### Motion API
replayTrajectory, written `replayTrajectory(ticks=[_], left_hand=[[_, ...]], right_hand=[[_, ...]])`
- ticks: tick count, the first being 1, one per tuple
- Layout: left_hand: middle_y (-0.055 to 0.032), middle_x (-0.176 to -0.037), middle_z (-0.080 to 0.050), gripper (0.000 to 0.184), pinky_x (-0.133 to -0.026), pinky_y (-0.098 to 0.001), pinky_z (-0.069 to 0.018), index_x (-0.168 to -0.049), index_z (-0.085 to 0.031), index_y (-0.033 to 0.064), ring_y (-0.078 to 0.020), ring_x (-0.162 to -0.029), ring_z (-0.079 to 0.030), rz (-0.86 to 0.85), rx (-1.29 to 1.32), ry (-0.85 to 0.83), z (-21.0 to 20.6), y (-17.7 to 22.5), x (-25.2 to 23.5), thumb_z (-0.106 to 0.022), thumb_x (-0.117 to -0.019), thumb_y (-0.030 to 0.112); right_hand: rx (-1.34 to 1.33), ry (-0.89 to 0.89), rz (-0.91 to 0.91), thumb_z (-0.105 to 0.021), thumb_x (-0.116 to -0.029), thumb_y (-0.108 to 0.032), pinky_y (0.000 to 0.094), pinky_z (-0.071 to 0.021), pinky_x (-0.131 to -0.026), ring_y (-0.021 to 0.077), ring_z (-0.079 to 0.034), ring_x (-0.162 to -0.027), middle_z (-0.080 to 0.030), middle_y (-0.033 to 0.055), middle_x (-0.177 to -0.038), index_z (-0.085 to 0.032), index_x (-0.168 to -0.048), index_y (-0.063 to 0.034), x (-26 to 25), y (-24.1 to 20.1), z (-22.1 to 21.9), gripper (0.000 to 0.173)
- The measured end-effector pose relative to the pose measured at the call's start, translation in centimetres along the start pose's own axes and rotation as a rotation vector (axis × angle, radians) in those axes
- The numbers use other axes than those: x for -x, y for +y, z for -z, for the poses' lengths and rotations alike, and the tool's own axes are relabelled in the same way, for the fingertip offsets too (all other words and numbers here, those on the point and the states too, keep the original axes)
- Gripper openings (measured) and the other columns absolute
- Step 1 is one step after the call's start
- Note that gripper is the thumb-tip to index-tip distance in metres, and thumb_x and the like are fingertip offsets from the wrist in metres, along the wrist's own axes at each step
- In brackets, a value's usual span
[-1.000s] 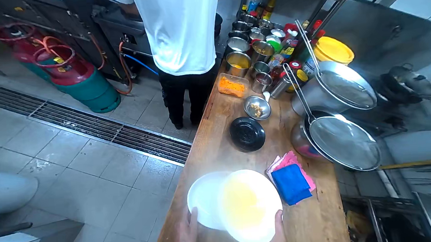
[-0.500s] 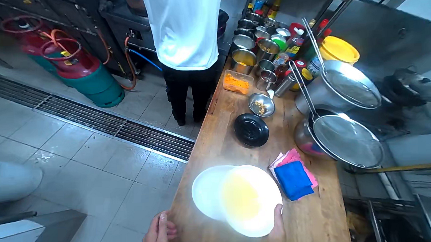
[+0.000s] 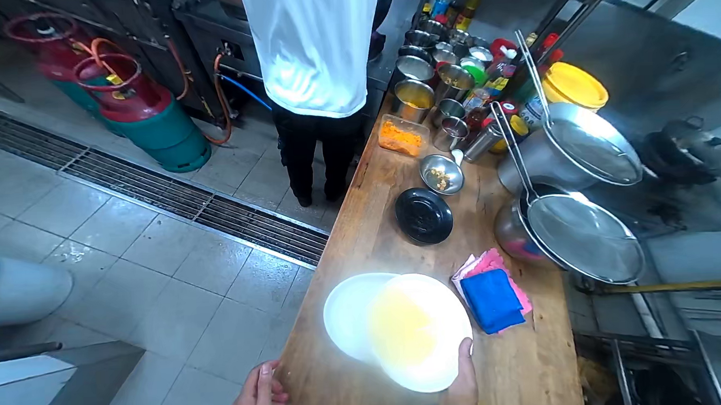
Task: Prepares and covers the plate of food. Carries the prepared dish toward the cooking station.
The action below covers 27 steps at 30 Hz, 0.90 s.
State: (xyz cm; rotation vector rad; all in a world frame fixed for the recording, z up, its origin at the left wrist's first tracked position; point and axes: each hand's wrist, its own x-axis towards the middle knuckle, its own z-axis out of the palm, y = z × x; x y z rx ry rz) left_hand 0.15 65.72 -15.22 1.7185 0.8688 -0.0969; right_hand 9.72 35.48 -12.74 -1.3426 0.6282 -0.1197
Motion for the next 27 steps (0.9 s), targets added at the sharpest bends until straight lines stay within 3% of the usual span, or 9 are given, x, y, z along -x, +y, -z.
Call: replayTrajectory(ticks=[10, 15, 27], left_hand=[[-0.0083, -0.078, -0.068, 0.047, -0.064, -0.0356, -0.0641, -0.122, -0.062, -0.0054, -0.0161, -0.065, -0.072, -0.016, -0.012, 0.004, 0.1, -0.5, 0.2, -0.03, -0.1114, 0.027], [-0.011, -0.08, -0.068, 0.049, -0.066, -0.0403, -0.0643, -0.124, -0.061, -0.0066, -0.0194, -0.067, -0.072, -0.015, -0.013, -0.02, 0.2, -0.7, 0.3, -0.029, -0.1116, 0.028], [-0.0084, -0.077, -0.068, 0.049, -0.064, -0.0367, -0.0638, -0.123, -0.062, -0.0057, -0.0164, -0.064, -0.071, -0.044, -0.022, -0.02, 0.2, -0.9, 0.4, -0.029, -0.1112, 0.028]], right_hand=[[0.01, 0.007, -0.001, -0.023, -0.1118, -0.043, 0.0297, -0.0581, -0.095, 0.0078, -0.067, -0.111, -0.067, 0.0083, -0.125, -0.043, -0.146, -0.0037, -0.2, 0.0, 0.6, 0.056], [0.039, 0.0, 0.021, -0.024, -0.1116, -0.041, 0.0287, -0.0574, -0.096, 0.0062, -0.066, -0.112, -0.065, 0.0079, -0.127, -0.039, -0.148, -0.0029, -0.3, -0.2, 1.1, 0.055], [0.035, 0.019, 0.048, -0.024, -0.1119, -0.041, 0.0285, -0.0588, -0.093, 0.0066, -0.068, -0.109, -0.067, 0.0072, -0.123, -0.043, -0.146, -0.0024, -0.8, -1.0, 1.6, 0.055]])
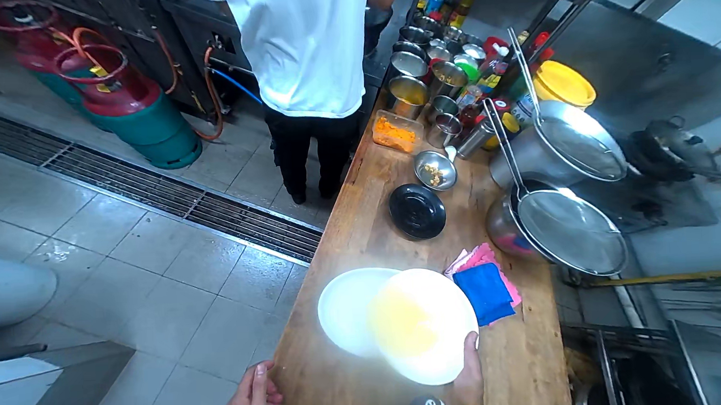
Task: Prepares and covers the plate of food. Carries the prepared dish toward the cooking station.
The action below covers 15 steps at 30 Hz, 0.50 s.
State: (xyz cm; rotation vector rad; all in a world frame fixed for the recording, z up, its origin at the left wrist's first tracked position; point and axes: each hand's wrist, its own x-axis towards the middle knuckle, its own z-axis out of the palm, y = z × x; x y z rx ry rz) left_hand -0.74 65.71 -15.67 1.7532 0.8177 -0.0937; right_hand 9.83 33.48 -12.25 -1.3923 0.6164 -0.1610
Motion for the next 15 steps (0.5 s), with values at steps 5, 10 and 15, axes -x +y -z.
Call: replayTrajectory(ticks=[5, 10, 15], left_hand=[[-0.0084, -0.076, -0.068, 0.048, -0.064, -0.0363, -0.0637, -0.122, -0.063, -0.0053, -0.0161, -0.064, -0.071, 0.006, -0.005, 0.001, -0.02, -0.01, 0.01, -0.03, -0.1109, 0.028], [-0.0078, -0.076, -0.067, 0.048, -0.064, -0.0363, -0.0634, -0.122, -0.063, -0.0043, -0.0163, -0.064, -0.071, 0.001, -0.014, -0.007, -0.08, -0.05, 0.0, -0.03, -0.111, 0.029], [-0.0079, -0.077, -0.068, 0.049, -0.064, -0.0376, -0.0637, -0.122, -0.064, -0.0035, -0.0175, -0.065, -0.071, 0.01, -0.023, -0.016, -0.22, 0.0, -0.08, -0.03, -0.1108, 0.03]], right_hand=[[0.022, 0.026, -0.01, -0.022, -0.1119, -0.042, 0.029, -0.0595, -0.091, 0.0075, -0.068, -0.107, -0.068, 0.0081, -0.122, -0.042, -0.146, -0.003, -0.18, -0.35, 0.39, 0.056], [0.037, 0.017, 0.013, -0.021, -0.1117, -0.043, 0.0293, -0.0581, -0.095, 0.0076, -0.067, -0.111, -0.066, 0.0077, -0.127, -0.04, -0.148, -0.0043, -0.58, -0.58, 0.89, 0.057], [0.032, 0.02, 0.037, -0.022, -0.1118, -0.042, 0.0291, -0.058, -0.095, 0.0075, -0.067, -0.111, -0.067, 0.0075, -0.125, -0.043, -0.146, -0.0035, -0.83, -0.83, 0.82, 0.056]])
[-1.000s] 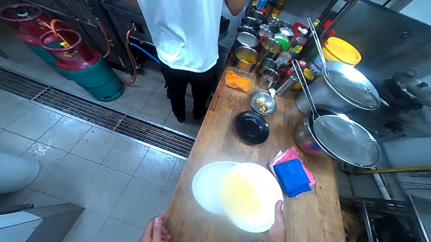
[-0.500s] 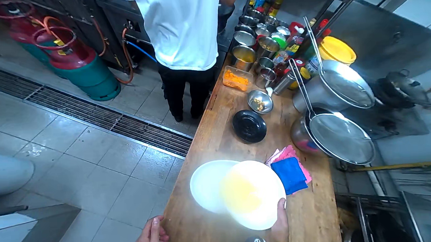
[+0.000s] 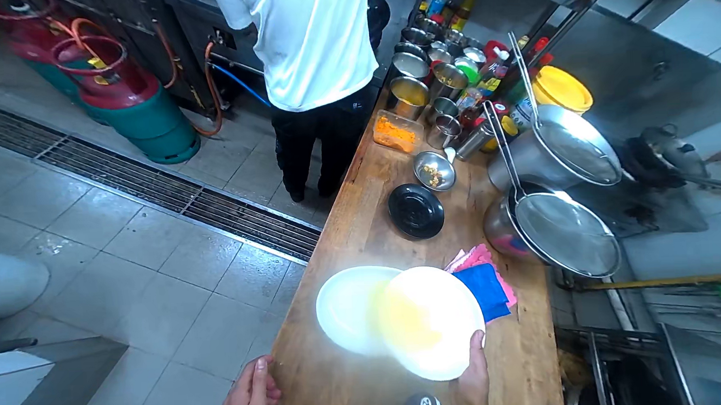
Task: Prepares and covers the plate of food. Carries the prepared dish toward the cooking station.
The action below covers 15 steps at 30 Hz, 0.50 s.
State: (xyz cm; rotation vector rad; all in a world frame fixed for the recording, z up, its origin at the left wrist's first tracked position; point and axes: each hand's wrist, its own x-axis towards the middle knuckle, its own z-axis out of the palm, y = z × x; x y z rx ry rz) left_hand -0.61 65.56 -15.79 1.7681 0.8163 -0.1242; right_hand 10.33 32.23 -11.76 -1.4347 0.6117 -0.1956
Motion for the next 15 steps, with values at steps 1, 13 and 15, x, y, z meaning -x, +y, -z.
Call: replayTrajectory(ticks=[1, 13, 15], left_hand=[[-0.0096, -0.078, -0.068, 0.049, -0.065, -0.0394, -0.0636, -0.123, -0.063, -0.0046, -0.0191, -0.066, -0.071, 0.002, 0.001, -0.007, 0.03, 0.17, 0.04, -0.03, -0.1111, 0.029], [-0.0091, -0.078, -0.068, 0.049, -0.064, -0.0393, -0.0635, -0.122, -0.064, -0.0038, -0.0185, -0.065, -0.071, -0.01, -0.001, -0.001, 0.02, 0.24, 0.13, -0.03, -0.1106, 0.029], [-0.0091, -0.078, -0.068, 0.048, -0.064, -0.0391, -0.0636, -0.123, -0.064, -0.0035, -0.0183, -0.064, -0.071, -0.009, -0.002, 0.004, 0.12, 0.18, 0.16, -0.03, -0.1107, 0.029]], right_hand=[[0.005, 0.001, -0.001, -0.022, -0.1117, -0.043, 0.029, -0.0583, -0.094, 0.0072, -0.067, -0.11, -0.067, 0.007, -0.124, -0.043, -0.146, -0.0035, -0.05, -0.01, 0.01, 0.056], [0.083, -0.013, -0.015, -0.024, -0.1109, -0.041, 0.0284, -0.0568, -0.096, 0.0079, -0.066, -0.111, -0.065, 0.01, -0.126, -0.043, -0.147, -0.0006, 0.01, -0.18, -0.6, 0.057], [0.089, -0.015, -0.014, -0.025, -0.1107, -0.042, 0.0282, -0.0563, -0.096, 0.0077, -0.066, -0.112, -0.065, 0.0101, -0.128, -0.042, -0.148, -0.001, 0.15, -0.22, -0.82, 0.058]])
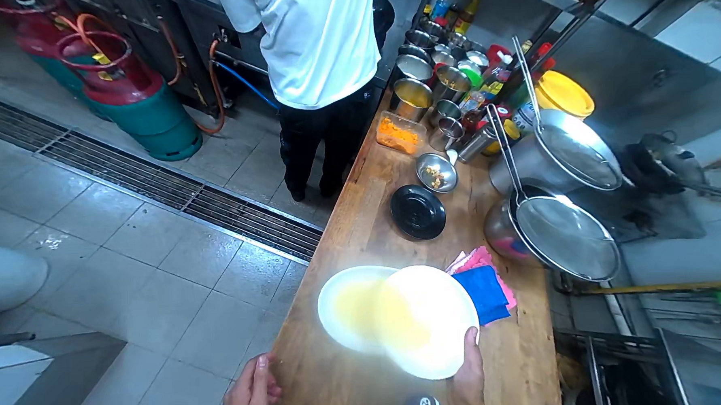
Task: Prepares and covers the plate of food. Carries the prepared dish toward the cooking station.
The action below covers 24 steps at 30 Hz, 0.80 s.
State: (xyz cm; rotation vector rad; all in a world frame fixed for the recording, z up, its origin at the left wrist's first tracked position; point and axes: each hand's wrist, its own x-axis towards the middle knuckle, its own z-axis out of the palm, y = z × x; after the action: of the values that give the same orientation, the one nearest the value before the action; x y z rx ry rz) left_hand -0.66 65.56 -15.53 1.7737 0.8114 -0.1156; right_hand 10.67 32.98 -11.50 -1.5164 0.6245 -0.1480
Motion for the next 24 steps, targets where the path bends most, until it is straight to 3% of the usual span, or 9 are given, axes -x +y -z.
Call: replayTrajectory(ticks=[6, 19, 24], left_hand=[[-0.0087, -0.078, -0.068, 0.048, -0.065, -0.0383, -0.0636, -0.122, -0.064, -0.0038, -0.0174, -0.065, -0.071, -0.002, 0.008, 0.011, 0.2, -0.4, 0.1, -0.03, -0.1109, 0.028], [-0.0102, -0.078, -0.067, 0.05, -0.064, -0.0395, -0.0631, -0.123, -0.062, -0.0066, -0.0181, -0.065, -0.07, -0.018, 0.035, 0.015, 0.6, -1.2, 0.6, -0.029, -0.111, 0.029], [-0.0084, -0.077, -0.066, 0.048, -0.063, -0.0359, -0.0629, -0.121, -0.062, -0.0071, -0.0151, -0.064, -0.069, -0.02, 0.057, 0.017, 0.6, -1.8, 0.6, -0.03, -0.111, 0.027]], right_hand=[[0.031, -0.032, -0.006, -0.026, -0.1101, -0.042, 0.028, -0.0546, -0.099, 0.0084, -0.064, -0.117, -0.061, 0.0123, -0.135, -0.036, -0.153, -0.0012, 0.3, 0.1, -0.5, 0.06], [0.067, -0.035, -0.005, -0.03, -0.1091, -0.043, 0.0331, -0.0501, -0.107, 0.0142, -0.059, -0.127, -0.055, 0.016, -0.144, -0.036, -0.154, -0.0008, 0.5, 0.0, -0.3, 0.062], [0.058, -0.014, 0.006, -0.029, -0.1091, -0.043, 0.032, -0.0525, -0.103, 0.0129, -0.061, -0.123, -0.059, 0.0151, -0.14, -0.037, -0.153, -0.0006, 0.1, -0.3, 0.6, 0.062]])
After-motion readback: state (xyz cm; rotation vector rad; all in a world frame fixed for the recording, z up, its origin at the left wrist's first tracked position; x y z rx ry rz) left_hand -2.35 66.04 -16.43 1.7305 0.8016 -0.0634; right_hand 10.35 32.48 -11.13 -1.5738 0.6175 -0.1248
